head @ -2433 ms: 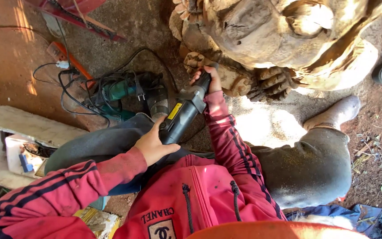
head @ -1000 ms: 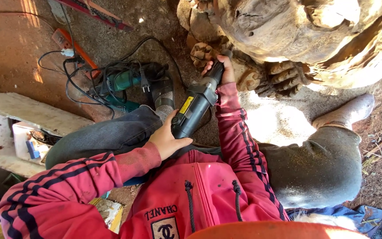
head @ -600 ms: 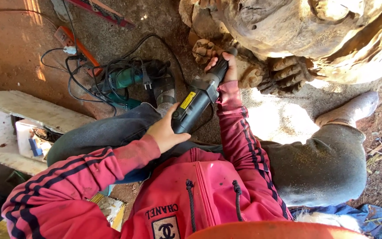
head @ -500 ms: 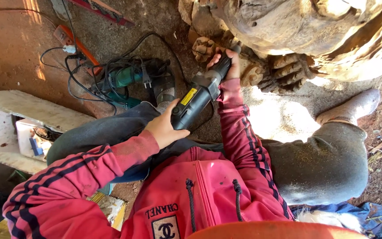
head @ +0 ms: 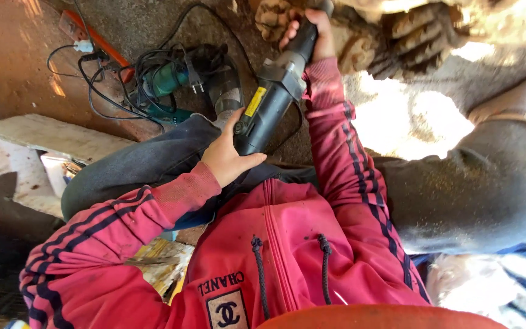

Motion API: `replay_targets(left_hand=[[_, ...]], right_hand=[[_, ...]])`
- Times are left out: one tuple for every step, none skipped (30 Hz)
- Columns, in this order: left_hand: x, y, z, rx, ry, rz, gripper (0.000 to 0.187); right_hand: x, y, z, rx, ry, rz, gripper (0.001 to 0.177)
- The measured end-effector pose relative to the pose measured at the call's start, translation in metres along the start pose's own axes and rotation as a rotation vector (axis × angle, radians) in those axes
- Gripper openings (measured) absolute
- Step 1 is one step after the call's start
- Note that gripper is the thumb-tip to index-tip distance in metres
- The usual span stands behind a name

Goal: Carving and refining a large wooden sculpture using a power carving tool

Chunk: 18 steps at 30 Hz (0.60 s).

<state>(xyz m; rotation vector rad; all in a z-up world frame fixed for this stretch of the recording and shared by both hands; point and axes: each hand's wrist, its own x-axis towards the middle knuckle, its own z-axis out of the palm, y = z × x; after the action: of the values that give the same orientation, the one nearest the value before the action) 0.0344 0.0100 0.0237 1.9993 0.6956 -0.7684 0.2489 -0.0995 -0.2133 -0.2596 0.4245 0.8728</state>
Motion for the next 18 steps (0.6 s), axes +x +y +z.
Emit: replay_targets(left_hand=[[0.001, -0.001, 0.002, 0.012, -0.007, 0.002, 0.103], [0.001, -0.002, 0.004, -0.021, 0.004, 0.020, 0.104], [0.001, -0.002, 0.005, -0.054, 0.016, 0.036, 0.104], [0.001, -0.001, 0.006, -0.041, 0.008, 0.035, 0.104], [0.002, -0.001, 0.006, -0.045, 0.010, 0.034, 0.103], [0.002, 0.000, 0.007, -0.048, 0.012, 0.032, 0.102], [0.001, -0.003, 0.012, -0.040, 0.011, 0.033, 0.102], [0.000, -0.007, 0.017, -0.067, 0.045, 0.057, 0.104], [0.000, -0.010, 0.020, -0.094, 0.079, 0.084, 0.105], [0.001, -0.010, 0.021, -0.087, 0.078, 0.088, 0.105], [0.000, -0.010, 0.024, -0.108, 0.081, 0.091, 0.105], [0.000, -0.010, 0.027, -0.129, 0.084, 0.095, 0.104], [-0.001, -0.008, 0.027, -0.127, 0.083, 0.095, 0.104], [-0.002, -0.006, 0.027, -0.133, 0.084, 0.081, 0.106], [-0.003, -0.004, 0.027, -0.139, 0.085, 0.069, 0.107], [-0.004, -0.004, 0.028, -0.137, 0.084, 0.071, 0.107], [-0.004, -0.004, 0.028, -0.166, 0.075, 0.079, 0.106], [-0.004, -0.004, 0.028, -0.195, 0.066, 0.086, 0.106]], right_hand=[[0.001, 0.000, 0.000, 0.010, 0.001, -0.010, 0.041], [0.001, 0.000, 0.000, 0.037, -0.007, 0.003, 0.040], [0.002, 0.001, 0.001, 0.065, -0.016, 0.018, 0.040], [0.001, 0.001, 0.001, 0.077, -0.014, 0.010, 0.040], [0.001, 0.000, 0.000, 0.068, -0.013, 0.007, 0.040], [0.001, 0.000, 0.000, 0.060, -0.012, 0.004, 0.040], [0.001, 0.001, -0.001, 0.067, -0.014, -0.001, 0.040], [0.002, 0.002, -0.002, 0.041, -0.020, 0.005, 0.038], [0.004, 0.002, -0.001, 0.013, -0.027, 0.008, 0.036], [0.003, 0.001, 0.002, 0.017, -0.030, 0.003, 0.036], [0.001, 0.001, 0.004, -0.001, 0.012, 0.001, 0.037], [-0.001, 0.001, 0.006, -0.019, 0.055, -0.002, 0.037], [0.001, 0.000, 0.004, -0.017, 0.055, -0.003, 0.037], [0.002, 0.000, 0.002, -0.044, 0.019, 0.007, 0.035], [0.004, -0.001, 0.000, -0.073, -0.018, 0.016, 0.033], [0.004, -0.001, 0.001, -0.072, -0.018, 0.014, 0.033], [0.004, -0.001, 0.003, -0.050, 0.002, 0.027, 0.031], [0.004, -0.001, 0.004, -0.027, 0.023, 0.040, 0.028]])
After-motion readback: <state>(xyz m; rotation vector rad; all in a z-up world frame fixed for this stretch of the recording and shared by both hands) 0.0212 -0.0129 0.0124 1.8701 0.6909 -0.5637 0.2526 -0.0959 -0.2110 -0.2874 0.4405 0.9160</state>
